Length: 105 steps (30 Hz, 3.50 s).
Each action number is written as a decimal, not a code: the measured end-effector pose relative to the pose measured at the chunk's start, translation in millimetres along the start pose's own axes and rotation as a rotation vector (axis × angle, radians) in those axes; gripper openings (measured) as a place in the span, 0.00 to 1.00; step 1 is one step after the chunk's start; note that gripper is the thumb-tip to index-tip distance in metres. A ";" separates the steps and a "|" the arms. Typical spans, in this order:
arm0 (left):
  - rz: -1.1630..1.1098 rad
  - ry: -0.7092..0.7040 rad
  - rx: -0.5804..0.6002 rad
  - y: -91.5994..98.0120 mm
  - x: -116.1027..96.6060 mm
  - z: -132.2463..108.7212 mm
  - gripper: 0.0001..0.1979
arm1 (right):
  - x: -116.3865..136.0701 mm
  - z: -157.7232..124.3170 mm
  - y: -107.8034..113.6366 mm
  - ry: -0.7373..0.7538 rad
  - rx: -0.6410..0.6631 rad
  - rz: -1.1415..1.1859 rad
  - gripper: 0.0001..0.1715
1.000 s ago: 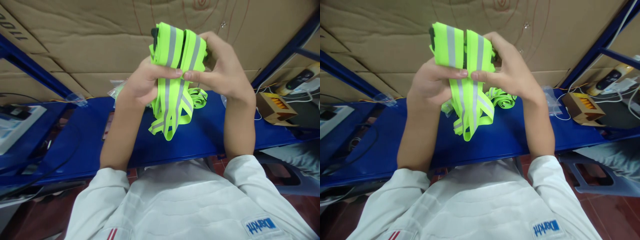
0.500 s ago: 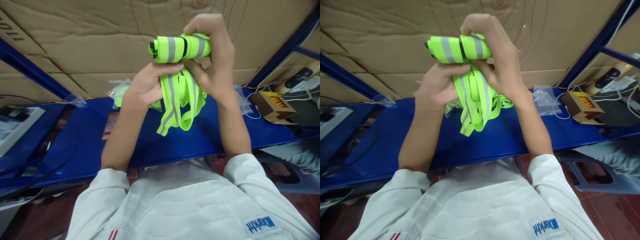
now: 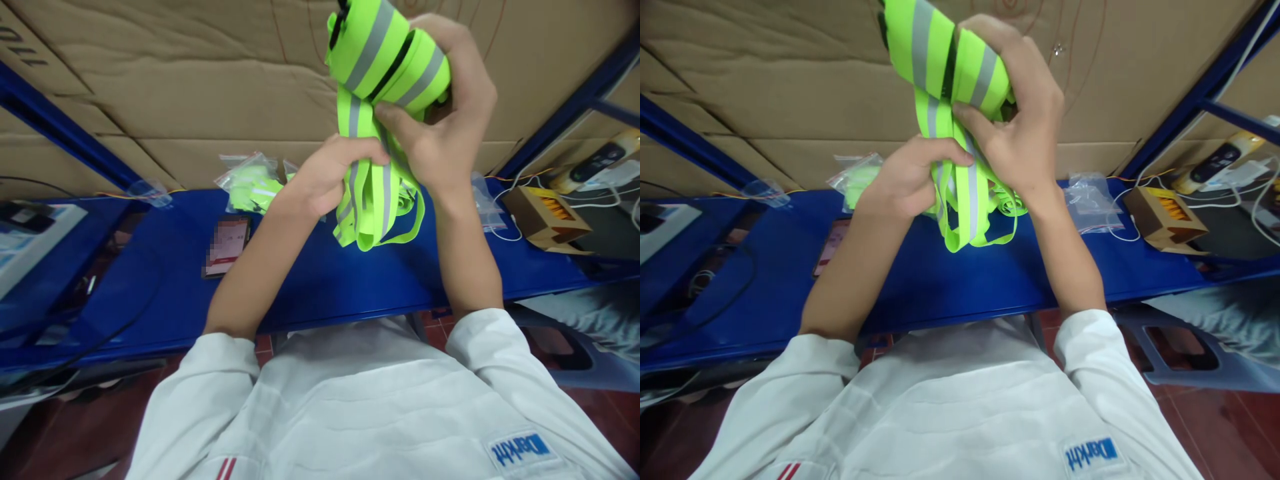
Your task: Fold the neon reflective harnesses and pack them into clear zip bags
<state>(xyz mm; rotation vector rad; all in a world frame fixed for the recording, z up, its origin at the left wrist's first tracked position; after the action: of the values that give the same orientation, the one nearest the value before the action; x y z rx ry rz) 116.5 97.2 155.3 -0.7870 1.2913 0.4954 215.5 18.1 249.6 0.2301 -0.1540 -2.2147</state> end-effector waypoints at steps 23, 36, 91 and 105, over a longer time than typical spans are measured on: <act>-0.253 -0.104 0.273 -6.7 -31.8 -9.5 0.18 | 9.0 -13.1 -24.5 -0.018 0.588 0.055 0.34; -0.078 -0.107 0.180 1.4 -14.6 -5.8 0.07 | -56.8 -25.9 -20.5 -0.521 0.361 0.258 0.37; 0.047 -0.096 0.008 6.7 8.4 11.9 0.13 | -45.7 -23.1 -25.2 -0.497 0.075 0.356 0.30; -0.023 0.111 0.141 -14.8 9.4 -4.0 0.06 | -20.4 -4.9 -5.6 -0.283 0.213 0.218 0.28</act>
<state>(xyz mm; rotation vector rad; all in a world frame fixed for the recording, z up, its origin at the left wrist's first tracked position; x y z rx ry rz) 126.7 83.6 149.3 -0.7182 1.4026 0.3418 224.5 37.6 246.0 0.0122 -0.5458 -2.0028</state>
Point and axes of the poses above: each hand's wrist, its own z-axis towards the middle knuckle, its own y-axis out of the back of the hand, x = y × z, the point moved 9 cm from there along z, towards the middle knuckle, and after that the axes turned 3 degrees about y, right-handed, at the moved point
